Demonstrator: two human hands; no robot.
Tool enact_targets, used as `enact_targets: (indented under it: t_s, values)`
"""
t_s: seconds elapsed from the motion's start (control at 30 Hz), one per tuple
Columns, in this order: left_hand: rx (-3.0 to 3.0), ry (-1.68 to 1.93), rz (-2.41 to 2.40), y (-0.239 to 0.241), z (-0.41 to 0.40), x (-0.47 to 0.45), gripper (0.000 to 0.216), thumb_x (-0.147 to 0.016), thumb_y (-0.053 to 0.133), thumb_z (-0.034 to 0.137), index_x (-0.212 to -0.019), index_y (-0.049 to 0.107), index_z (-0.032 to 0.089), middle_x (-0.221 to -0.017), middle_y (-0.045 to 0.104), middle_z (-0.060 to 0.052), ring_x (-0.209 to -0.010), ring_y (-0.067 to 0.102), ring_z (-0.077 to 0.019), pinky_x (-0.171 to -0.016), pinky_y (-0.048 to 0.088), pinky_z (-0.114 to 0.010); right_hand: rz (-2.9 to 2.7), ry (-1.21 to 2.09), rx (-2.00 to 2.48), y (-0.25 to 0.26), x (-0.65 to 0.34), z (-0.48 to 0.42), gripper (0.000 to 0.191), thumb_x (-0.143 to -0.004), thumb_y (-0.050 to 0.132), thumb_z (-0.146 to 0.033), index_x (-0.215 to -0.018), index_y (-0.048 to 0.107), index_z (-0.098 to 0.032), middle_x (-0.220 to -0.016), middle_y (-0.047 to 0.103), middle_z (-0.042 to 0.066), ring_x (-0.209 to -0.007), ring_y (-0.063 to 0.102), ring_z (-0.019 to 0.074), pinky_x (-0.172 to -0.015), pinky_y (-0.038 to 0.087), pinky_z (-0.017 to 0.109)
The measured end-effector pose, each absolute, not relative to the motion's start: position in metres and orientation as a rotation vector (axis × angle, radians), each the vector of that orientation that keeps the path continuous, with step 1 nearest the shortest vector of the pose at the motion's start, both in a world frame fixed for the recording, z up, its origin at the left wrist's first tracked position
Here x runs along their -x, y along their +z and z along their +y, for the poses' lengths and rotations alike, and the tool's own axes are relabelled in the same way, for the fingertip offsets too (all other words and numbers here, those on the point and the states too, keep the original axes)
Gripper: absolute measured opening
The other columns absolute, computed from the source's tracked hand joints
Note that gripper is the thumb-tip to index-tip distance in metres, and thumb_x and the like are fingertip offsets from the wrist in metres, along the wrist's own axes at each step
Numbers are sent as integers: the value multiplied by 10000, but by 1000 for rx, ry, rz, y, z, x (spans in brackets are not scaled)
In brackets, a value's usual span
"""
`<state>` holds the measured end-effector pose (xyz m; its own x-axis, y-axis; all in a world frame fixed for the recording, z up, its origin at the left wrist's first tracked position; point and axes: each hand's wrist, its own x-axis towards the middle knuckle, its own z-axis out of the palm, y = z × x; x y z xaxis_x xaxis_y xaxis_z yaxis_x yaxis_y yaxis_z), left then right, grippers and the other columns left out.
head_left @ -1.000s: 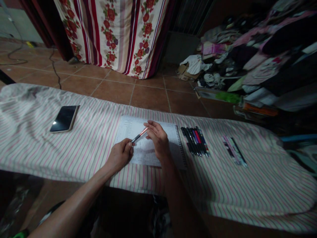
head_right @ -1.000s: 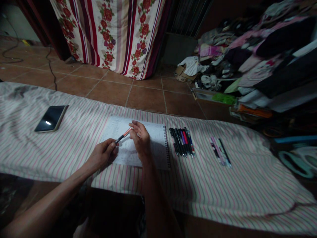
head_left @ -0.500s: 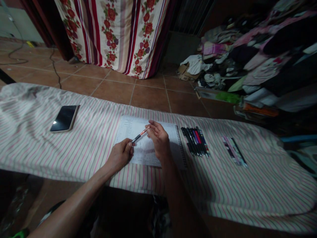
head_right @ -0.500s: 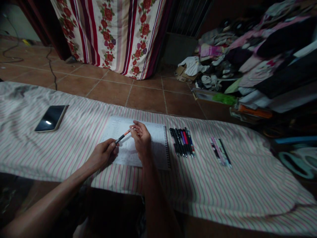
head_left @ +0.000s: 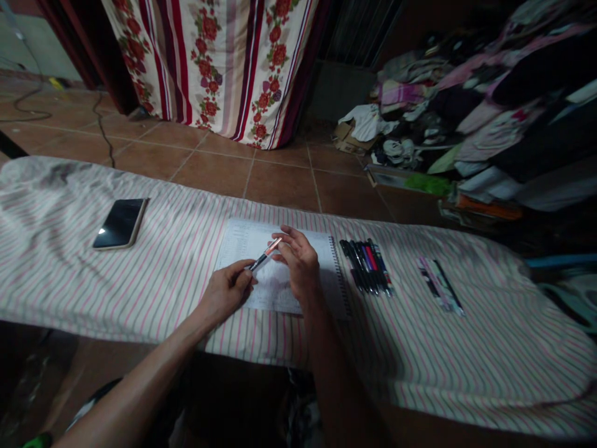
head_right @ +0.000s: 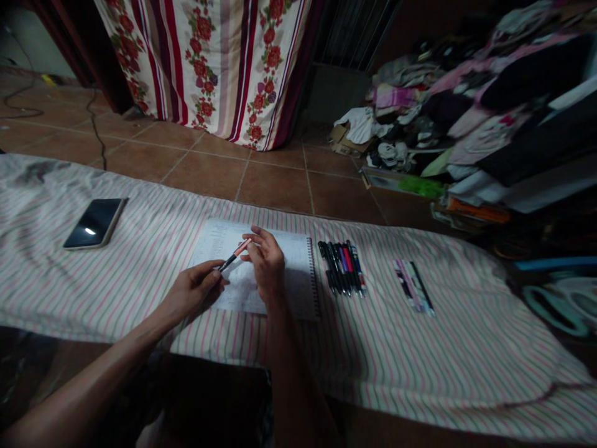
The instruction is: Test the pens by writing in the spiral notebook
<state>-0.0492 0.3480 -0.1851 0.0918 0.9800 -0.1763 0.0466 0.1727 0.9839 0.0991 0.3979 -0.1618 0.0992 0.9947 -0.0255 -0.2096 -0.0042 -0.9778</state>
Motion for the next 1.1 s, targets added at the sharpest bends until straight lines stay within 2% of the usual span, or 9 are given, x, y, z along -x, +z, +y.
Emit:
enact_targets:
  t_s: [0.13,0.43,0.57,0.8,0.93,1.1]
  values:
    - [-1150,1034,1257,-190,349,49,304,-775,564,375,-955,635,141,-758,643,-45,-604,559,-127,-534,417,-230,-1013,1222,1094,-161,-99,397,394,-689,629,-315,-1058,552,-200,-979,658,45,-799,645,152,-585,503,231]
    - [-1292,1037,1273,-173,351,46,305,-767,604,370,-996,622,170,-867,639,-29,-784,571,-148,-636,426,-234,-1029,1236,1100,-159,-95,397,383,-672,658,-337,-1010,572,-179,-956,666,64,-797,636,154,-599,479,239]
    - [-1155,1096,1229,-170,352,42,266,-734,643,373,-895,614,163,-770,613,-5,-686,559,-115,-612,423,-219,-1042,1276,1084,-160,-93,397,406,-642,689,-343,-997,580,-178,-900,648,43,-779,624,149,-613,467,245]
    - [-956,1130,1204,-161,353,38,303,-678,664,395,-835,556,159,-560,558,32,-473,518,-88,-430,347,-178,-1108,1286,1080,-165,-92,397,383,-640,700,-337,-978,608,-181,-884,632,34,-790,606,146,-686,453,270]
    - [-957,1128,1244,-157,352,37,318,-678,651,424,-846,548,174,-551,531,47,-454,541,-104,-383,342,-178,-1123,1268,1093,-166,-91,397,357,-654,688,-335,-967,613,-182,-875,641,36,-789,607,150,-695,451,275]
    - [-960,1130,1247,-158,352,35,290,-696,638,408,-842,542,176,-593,535,47,-478,574,-109,-401,389,-187,-1115,1235,1095,-167,-91,397,331,-673,674,-338,-957,620,-177,-851,643,34,-756,606,143,-674,453,270]
